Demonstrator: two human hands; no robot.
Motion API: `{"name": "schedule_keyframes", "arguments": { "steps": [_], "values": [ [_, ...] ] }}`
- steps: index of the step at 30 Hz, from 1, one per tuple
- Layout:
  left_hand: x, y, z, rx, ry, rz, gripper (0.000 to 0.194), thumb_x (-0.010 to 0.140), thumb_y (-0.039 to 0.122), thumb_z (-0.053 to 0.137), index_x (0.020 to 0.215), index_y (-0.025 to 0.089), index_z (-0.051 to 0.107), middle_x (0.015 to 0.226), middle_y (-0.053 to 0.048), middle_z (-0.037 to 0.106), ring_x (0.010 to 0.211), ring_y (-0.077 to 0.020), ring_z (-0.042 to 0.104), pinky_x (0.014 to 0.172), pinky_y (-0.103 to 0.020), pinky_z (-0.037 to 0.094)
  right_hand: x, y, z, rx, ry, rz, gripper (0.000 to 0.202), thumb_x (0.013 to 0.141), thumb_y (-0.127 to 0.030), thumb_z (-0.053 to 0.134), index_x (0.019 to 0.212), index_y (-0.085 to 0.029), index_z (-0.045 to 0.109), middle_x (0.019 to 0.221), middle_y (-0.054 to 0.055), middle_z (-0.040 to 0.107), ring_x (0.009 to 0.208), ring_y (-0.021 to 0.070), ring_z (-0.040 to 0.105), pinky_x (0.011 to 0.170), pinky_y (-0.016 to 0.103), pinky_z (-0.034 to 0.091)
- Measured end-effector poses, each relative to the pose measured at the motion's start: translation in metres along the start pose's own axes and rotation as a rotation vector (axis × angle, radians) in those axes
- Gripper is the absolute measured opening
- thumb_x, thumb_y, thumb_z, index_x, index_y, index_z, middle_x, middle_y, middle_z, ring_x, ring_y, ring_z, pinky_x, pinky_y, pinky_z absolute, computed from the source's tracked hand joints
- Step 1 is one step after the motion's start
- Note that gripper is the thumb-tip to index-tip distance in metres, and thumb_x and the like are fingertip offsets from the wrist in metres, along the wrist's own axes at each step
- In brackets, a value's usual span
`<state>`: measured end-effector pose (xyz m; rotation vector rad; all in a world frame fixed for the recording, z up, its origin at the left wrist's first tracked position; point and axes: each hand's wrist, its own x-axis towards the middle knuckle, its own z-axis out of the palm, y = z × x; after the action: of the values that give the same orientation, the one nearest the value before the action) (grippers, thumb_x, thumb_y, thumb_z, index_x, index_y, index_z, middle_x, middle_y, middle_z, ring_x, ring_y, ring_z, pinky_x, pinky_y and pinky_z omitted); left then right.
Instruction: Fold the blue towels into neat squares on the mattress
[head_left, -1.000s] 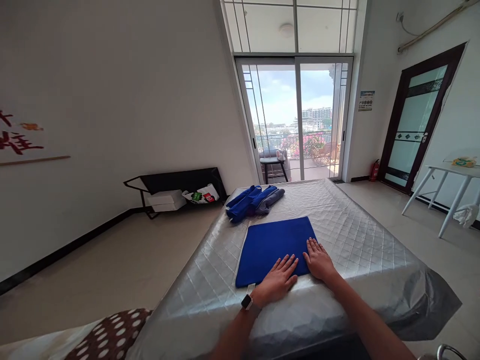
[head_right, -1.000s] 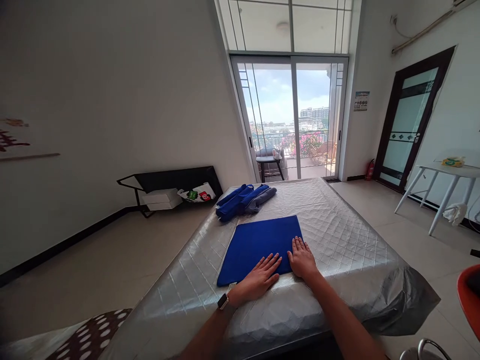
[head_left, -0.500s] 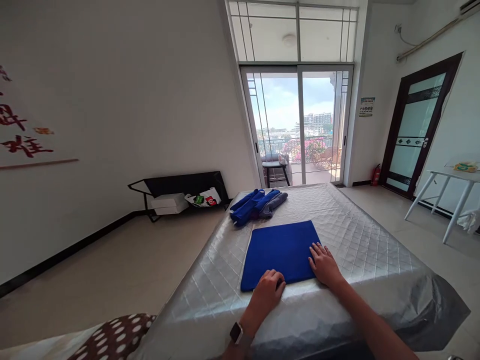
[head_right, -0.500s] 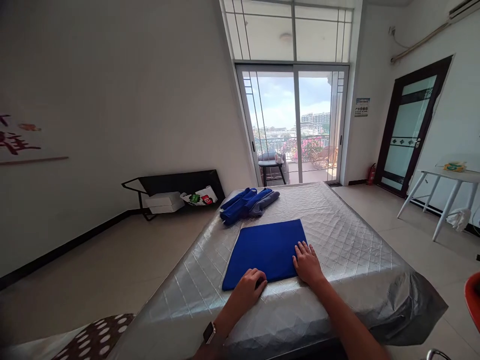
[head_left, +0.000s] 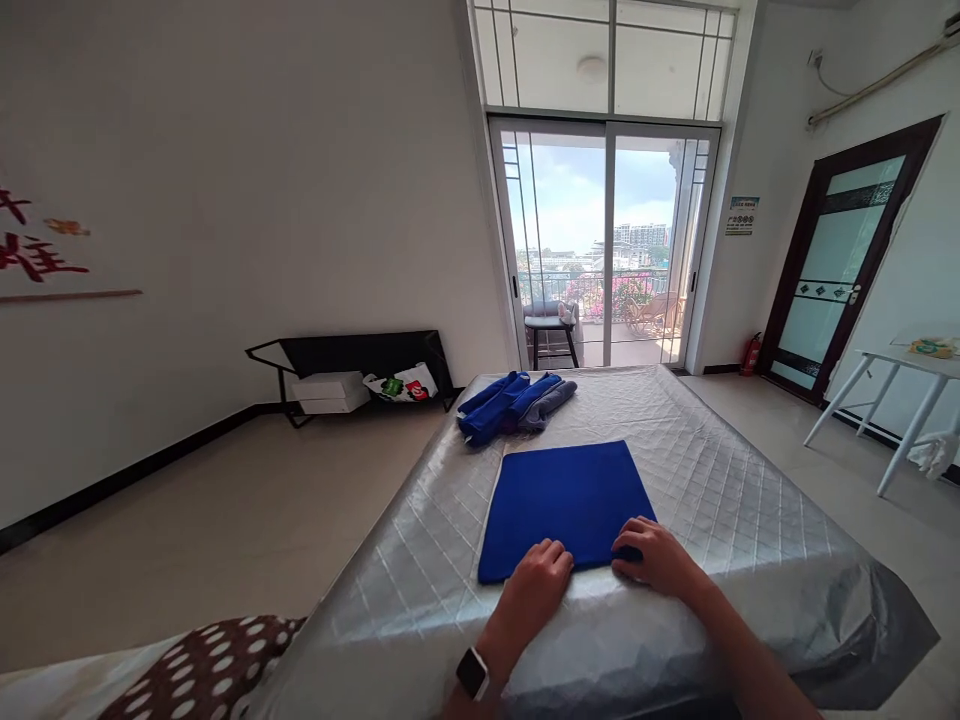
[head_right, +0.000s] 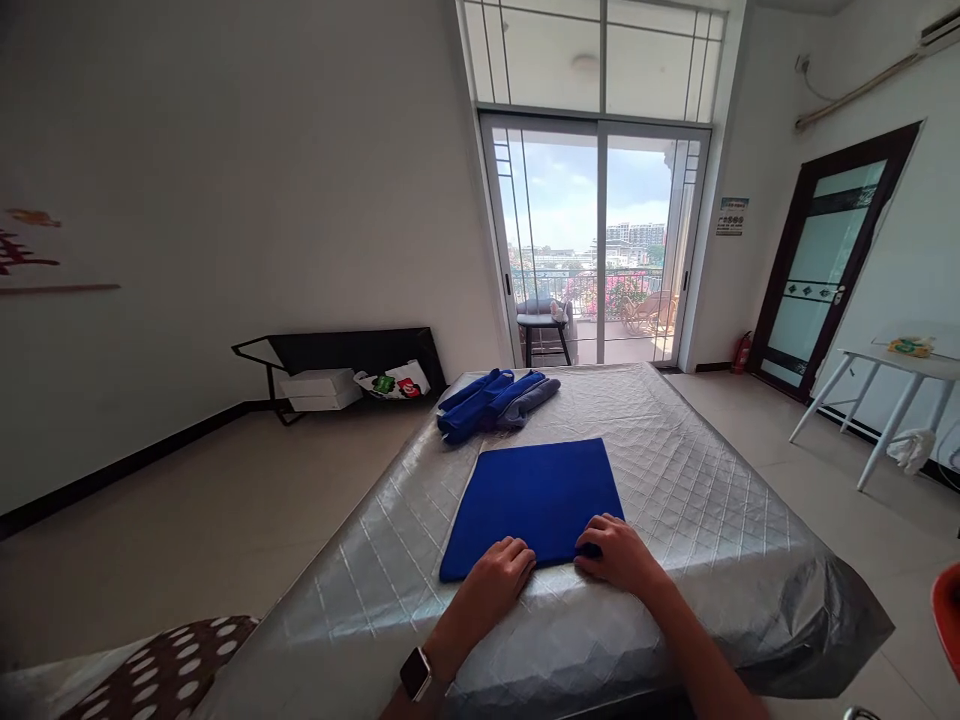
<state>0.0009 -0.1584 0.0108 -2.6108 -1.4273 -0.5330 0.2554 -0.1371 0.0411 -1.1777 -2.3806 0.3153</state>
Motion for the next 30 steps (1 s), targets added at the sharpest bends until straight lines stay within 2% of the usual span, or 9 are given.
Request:
{"name": "schedule_keyframes", "arguments": {
  "steps": [5, 8, 12, 17, 22, 27, 30],
  "values": [
    [0.0, 0.004, -0.007, 0.065, 0.087, 0.045, 0.028, 0.102, 0.013, 0.041, 0.095, 0.021, 0.067, 0.094, -0.006, 0.068, 0.087, -0.0214, 0.065, 0.081, -0.038, 0.053, 0.0, 0.0, -0.002, 0.021, -0.037, -0.035, 0.013, 0.095, -0.025, 0.064, 0.092, -0.026, 0.077, 0.099, 0.003, 0.074, 0.093, 0.0189, 0.067, 0.084, 0.029, 0.053],
    [0.0, 0.003, -0.01, 0.066, 0.109, 0.071, 0.028, 0.102, 0.016, 0.041, 0.093, 0.021, 0.067, 0.091, -0.006, 0.068, 0.086, -0.0208, 0.065, 0.082, -0.038, 0.052, 0.0, -0.001, -0.002, 0.018, -0.033, -0.039, 0.012, 0.094, -0.023, 0.065, 0.091, -0.025, 0.076, 0.099, 0.003, 0.074, 0.092, 0.0181, 0.067, 0.083, 0.028, 0.052],
    [-0.001, 0.0, -0.012, 0.012, 0.057, 0.056, 0.022, 0.098, 0.016, 0.048, 0.089, 0.022, 0.067, 0.092, -0.004, 0.07, 0.087, -0.0208, 0.065, 0.084, -0.038, 0.052, 0.0, -0.001, 0.0, 0.001, -0.03, -0.046, 0.011, 0.093, -0.02, 0.065, 0.091, -0.024, 0.075, 0.098, 0.003, 0.074, 0.09, 0.0174, 0.067, 0.083, 0.028, 0.051],
    [-0.002, -0.004, -0.012, -0.13, -0.008, -0.018, 0.008, 0.095, 0.025, 0.06, 0.096, 0.024, 0.068, 0.096, -0.003, 0.071, 0.092, -0.0216, 0.065, 0.085, -0.037, 0.051, -0.001, -0.002, 0.002, -0.022, -0.022, -0.052, 0.011, 0.09, -0.017, 0.066, 0.09, -0.024, 0.074, 0.095, 0.002, 0.072, 0.089, 0.0167, 0.066, 0.084, 0.028, 0.05],
    [-0.001, -0.005, -0.01, -0.154, -0.051, -0.029, 0.015, 0.098, 0.022, 0.054, 0.092, 0.023, 0.067, 0.095, -0.003, 0.07, 0.092, -0.0203, 0.065, 0.086, -0.035, 0.05, -0.001, -0.002, 0.0, -0.005, -0.025, -0.04, 0.01, 0.086, -0.017, 0.072, 0.091, -0.026, 0.075, 0.096, 0.001, 0.072, 0.091, 0.0172, 0.065, 0.084, 0.027, 0.049],
    [0.0, -0.002, -0.01, -0.141, -0.101, -0.061, 0.015, 0.098, 0.021, 0.052, 0.092, 0.022, 0.066, 0.095, -0.004, 0.069, 0.092, -0.0205, 0.064, 0.087, -0.035, 0.049, -0.001, -0.004, -0.004, 0.003, -0.059, -0.045, 0.01, 0.092, -0.025, 0.068, 0.096, -0.028, 0.077, 0.101, 0.001, 0.073, 0.093, 0.018, 0.066, 0.085, 0.028, 0.05],
    [0.001, 0.0, -0.017, -0.211, -0.143, -0.095, 0.016, 0.098, 0.019, 0.051, 0.092, 0.022, 0.066, 0.098, -0.004, 0.069, 0.093, -0.02, 0.064, 0.088, -0.035, 0.049, 0.0, -0.006, -0.004, -0.018, -0.077, -0.048, 0.012, 0.095, -0.026, 0.065, 0.096, -0.028, 0.077, 0.101, 0.002, 0.073, 0.093, 0.0182, 0.066, 0.085, 0.029, 0.05]
  ]
}}
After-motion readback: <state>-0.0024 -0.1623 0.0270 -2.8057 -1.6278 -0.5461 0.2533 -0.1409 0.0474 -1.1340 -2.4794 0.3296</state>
